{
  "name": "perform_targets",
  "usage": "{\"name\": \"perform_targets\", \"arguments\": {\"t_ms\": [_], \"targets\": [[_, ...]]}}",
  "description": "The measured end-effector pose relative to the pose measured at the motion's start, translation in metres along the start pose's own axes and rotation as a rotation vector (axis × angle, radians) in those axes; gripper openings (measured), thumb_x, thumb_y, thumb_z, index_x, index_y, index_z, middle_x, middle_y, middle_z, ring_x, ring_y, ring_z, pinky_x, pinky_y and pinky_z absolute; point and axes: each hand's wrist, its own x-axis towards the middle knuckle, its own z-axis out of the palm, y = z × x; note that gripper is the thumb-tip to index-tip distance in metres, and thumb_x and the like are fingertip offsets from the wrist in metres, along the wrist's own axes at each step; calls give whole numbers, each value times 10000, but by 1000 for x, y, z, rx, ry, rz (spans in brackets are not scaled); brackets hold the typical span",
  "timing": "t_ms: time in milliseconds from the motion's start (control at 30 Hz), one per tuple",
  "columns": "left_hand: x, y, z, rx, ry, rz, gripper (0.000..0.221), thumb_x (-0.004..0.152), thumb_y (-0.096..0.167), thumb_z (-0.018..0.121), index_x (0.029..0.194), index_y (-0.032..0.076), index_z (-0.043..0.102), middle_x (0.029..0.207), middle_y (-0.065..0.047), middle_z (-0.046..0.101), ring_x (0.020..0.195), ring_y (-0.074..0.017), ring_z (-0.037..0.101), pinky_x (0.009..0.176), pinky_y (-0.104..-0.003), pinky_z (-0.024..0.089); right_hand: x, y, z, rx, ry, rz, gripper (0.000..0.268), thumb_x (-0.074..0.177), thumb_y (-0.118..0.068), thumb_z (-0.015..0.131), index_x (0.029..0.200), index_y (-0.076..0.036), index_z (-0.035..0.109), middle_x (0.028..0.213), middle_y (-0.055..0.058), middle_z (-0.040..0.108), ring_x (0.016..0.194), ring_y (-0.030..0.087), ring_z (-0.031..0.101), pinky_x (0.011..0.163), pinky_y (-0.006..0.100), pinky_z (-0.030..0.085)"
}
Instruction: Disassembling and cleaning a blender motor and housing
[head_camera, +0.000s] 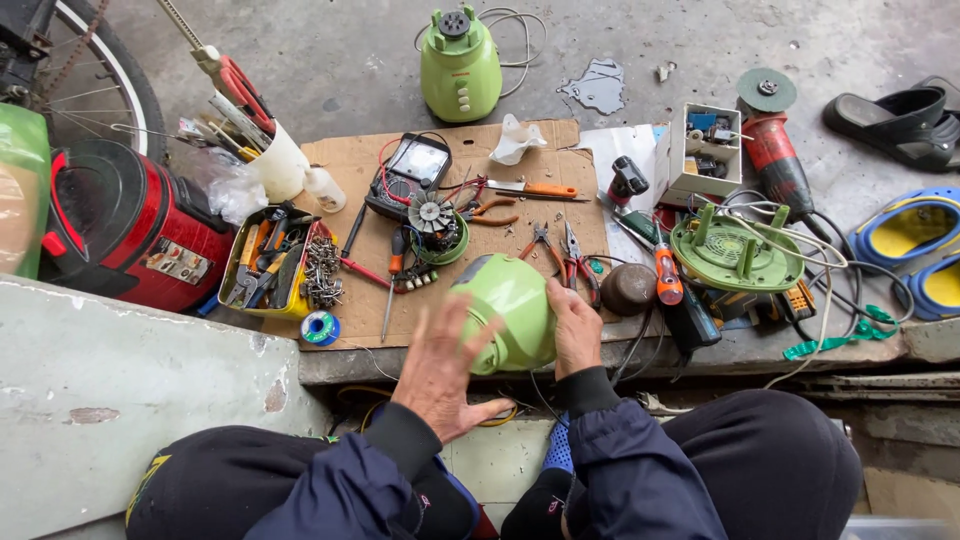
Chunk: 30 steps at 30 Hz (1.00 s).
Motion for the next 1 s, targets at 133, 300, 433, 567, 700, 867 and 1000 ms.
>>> {"name": "perform_targets", "arguments": {"t_ms": [133,300,433,567,700,867,1000], "targets": [[-9,5,-4,-698,19,-781,1596,618,786,959,1796,226,39,1805,-289,136,1672,-483,209,1336,-693,224,-5,7,-8,148,18,-45,291,997,-357,891,1024,-80,807,768,138,775,614,195,768,508,322,661],[8,30,-19,-1087,52,-989,1758,482,709,1035,1794,222,-29,1786,-340,142,1660,-506,255,1342,-715,217,-31,-5,3,89,-20,-190,289,1021,-350,876,879,-123,767,690,82,727,585,145,743,501,277,641],[2,24,2,-1086,155,-1064,1727,458,635,1079,1796,297,40,1786,-249,221,1664,-432,311,1365,-611,251,-67,-23,9,-34,-56,-285,305,1055,-380,848,874,-140,793,733,64,742,672,94,711,601,276,649],[-4,23,4,-1039,215,-1060,1606,464,567,1096,1772,309,200,1733,-212,340,1629,-395,397,1375,-536,299,-81,-25,10,-26,-71,-186,287,1047,-431,805,1111,-156,858,895,27,756,805,119,684,757,310,626],[-17,21,22,-1010,392,-1018,1519,487,524,1099,1739,270,278,1653,-257,410,1590,-440,427,1348,-547,318,-100,-58,15,-136,-139,-286,418,1114,-495,652,1315,-166,813,850,82,660,848,170,631,746,293,538],[-22,20,39,-828,506,-803,1474,523,494,1107,1721,177,308,1619,-306,384,1557,-512,408,1305,-638,310,-121,-93,33,-340,-164,-488,451,1156,-508,587,1468,-225,749,1364,135,793,1438,330,642,1151,570,518],[-24,24,58,-624,471,-689,1451,511,521,1085,1710,182,340,1625,-307,399,1563,-522,406,1291,-648,308,-136,-90,58,-683,-321,-540,790,1115,-672,364,1605,-81,550,1632,298,511,1565,483,395,1276,648,244]]}}
